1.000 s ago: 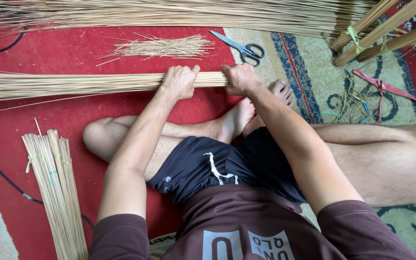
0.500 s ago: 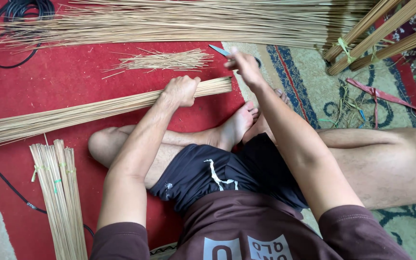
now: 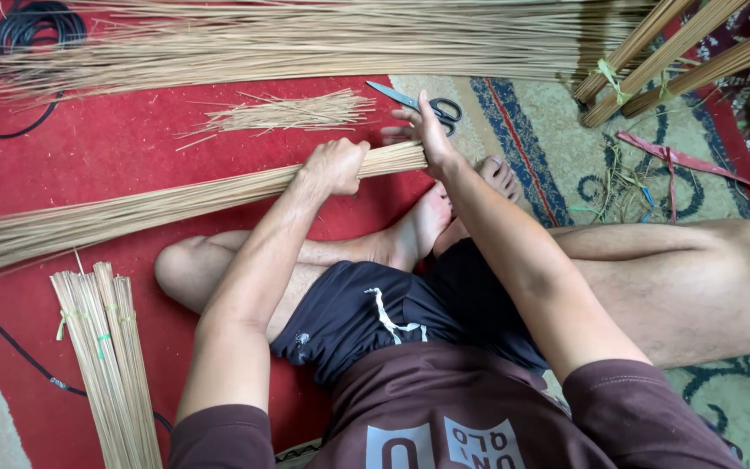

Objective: The person is sitting on the floor, sorting through a large pile of thin wooden sticks, aligning them, and cutting them to a specific length using scissors.

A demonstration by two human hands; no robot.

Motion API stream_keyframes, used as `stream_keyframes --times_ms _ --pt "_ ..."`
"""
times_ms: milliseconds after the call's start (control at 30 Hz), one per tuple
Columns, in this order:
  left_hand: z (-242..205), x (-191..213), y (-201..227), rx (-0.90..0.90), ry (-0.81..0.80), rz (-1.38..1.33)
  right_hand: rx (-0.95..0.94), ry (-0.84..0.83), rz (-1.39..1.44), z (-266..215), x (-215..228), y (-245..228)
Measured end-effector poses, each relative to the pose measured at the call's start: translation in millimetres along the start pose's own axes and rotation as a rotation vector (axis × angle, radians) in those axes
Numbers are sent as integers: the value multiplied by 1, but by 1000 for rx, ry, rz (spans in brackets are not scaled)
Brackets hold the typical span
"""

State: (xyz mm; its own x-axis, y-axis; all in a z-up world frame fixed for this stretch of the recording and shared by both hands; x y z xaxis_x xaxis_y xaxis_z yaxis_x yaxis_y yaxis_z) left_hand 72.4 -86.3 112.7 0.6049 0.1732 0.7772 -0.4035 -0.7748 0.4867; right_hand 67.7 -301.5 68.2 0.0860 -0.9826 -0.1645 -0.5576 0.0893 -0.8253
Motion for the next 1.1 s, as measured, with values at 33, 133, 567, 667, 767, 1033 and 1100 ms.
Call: stream_keyframes --times_ms 33,133,567,667,767,1033,1100 --pt "3 -3 -2 4 0 -2 -3 -3 -1 13 15 6" --pt "9 -18 -10 12 3 20 39 175 -573 19 42 8" --pt "55 -99 -48 7 87 120 374 -49 -2018 31 2 68" --pt "57 -119 -65 -54 207 146 390 -17 -2029 26 2 68" --pt "18 -98 -50 -76 295 197 386 -2 -2032 35 15 81" --pt "-60 -86 -52 61 497 6 414 55 -1954 30 22 75" --pt "-56 -89 -55 86 480 7 435 61 -1957 28 20 70"
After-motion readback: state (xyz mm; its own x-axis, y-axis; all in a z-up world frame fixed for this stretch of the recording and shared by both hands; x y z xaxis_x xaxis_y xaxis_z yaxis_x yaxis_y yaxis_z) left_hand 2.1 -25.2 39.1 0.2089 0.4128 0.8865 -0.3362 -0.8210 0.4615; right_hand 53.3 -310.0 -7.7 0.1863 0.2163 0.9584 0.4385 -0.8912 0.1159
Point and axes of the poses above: each hand's wrist, its own z-axis towards the middle knuckle, its own x-axis out of the back of the hand, y = z × x, the point moved 1 cm from there along z, towards the middle knuckle, and after that the axes turned 14 degrees about -z, right-handed, at the moved point
